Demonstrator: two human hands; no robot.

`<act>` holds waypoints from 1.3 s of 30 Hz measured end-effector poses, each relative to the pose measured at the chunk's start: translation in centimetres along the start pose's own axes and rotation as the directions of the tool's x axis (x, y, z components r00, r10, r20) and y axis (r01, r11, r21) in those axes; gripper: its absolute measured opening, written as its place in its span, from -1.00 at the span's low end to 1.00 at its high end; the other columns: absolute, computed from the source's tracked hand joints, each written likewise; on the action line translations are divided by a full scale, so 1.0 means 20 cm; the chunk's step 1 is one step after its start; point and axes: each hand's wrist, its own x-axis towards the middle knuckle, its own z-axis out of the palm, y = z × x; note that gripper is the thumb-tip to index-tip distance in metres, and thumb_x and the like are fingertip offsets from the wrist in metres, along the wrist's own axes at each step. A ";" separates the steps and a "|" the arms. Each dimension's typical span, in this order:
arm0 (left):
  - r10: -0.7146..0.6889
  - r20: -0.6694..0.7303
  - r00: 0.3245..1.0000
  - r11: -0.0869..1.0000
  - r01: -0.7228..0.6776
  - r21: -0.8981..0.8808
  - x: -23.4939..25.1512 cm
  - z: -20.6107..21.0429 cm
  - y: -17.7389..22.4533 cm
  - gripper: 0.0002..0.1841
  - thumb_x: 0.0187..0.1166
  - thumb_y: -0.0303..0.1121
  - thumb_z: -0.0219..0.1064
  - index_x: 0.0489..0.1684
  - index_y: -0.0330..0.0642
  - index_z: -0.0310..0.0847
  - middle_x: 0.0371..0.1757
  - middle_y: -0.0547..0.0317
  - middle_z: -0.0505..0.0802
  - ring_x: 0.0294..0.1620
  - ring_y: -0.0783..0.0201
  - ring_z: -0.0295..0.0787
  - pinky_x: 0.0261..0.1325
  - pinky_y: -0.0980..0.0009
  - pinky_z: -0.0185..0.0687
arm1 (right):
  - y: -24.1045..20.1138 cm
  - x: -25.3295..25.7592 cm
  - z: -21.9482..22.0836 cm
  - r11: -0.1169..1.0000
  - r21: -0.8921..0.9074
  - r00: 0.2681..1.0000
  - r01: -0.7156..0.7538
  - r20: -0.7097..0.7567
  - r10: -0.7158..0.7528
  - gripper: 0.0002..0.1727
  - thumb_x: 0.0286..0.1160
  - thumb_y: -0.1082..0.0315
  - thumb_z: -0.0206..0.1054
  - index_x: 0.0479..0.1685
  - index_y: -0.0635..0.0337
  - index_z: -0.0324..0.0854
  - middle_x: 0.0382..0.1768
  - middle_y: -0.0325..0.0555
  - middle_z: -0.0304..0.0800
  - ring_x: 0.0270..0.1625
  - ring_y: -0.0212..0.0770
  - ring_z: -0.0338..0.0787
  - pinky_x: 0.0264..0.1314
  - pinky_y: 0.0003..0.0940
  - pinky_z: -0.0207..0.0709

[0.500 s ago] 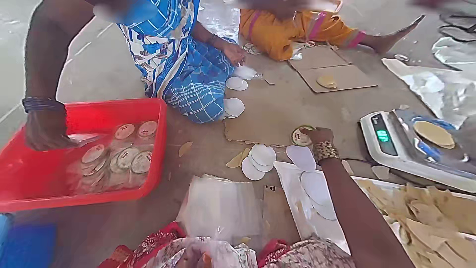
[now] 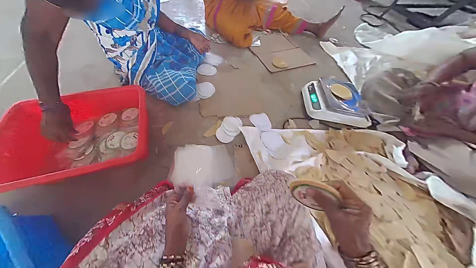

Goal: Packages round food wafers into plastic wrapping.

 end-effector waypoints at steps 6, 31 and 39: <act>0.049 0.033 0.998 0.999 -0.050 0.021 0.00 -0.02 -0.02 -0.82 0.66 -0.60 0.16 -0.26 -0.18 0.65 -0.49 0.36 0.80 -0.47 0.49 0.72 -0.24 0.55 0.71 | 0.16 -0.30 -0.08 0.959 -0.282 0.999 0.008 0.043 0.004 -0.63 0.24 0.07 0.53 -0.20 0.23 0.84 -0.27 -0.11 0.91 -0.21 -0.33 0.87 -0.07 -0.26 0.74; 0.055 -0.055 0.997 0.998 -0.054 0.023 -0.03 -0.08 -0.03 -0.90 0.68 -0.55 0.24 -0.25 -0.26 0.64 -0.50 0.31 0.78 -0.50 0.48 0.70 -0.32 0.52 0.70 | 0.27 0.26 0.02 0.882 -0.470 0.909 0.048 0.386 0.156 -0.59 0.73 0.14 0.23 0.12 0.35 0.76 0.07 0.24 0.86 0.22 0.20 0.81 0.39 0.21 0.54; 0.004 -0.120 0.993 1.000 -0.001 0.025 -0.01 -0.08 -0.05 -0.95 0.65 -0.57 0.25 -0.19 -0.27 0.61 -0.47 0.27 0.77 -0.47 0.46 0.69 -0.28 0.52 0.70 | 0.75 0.83 0.50 0.729 -0.681 0.751 0.076 0.520 0.407 -0.26 0.58 -0.01 0.39 0.54 0.43 0.46 0.50 0.47 0.51 0.57 0.43 0.50 0.59 0.37 0.32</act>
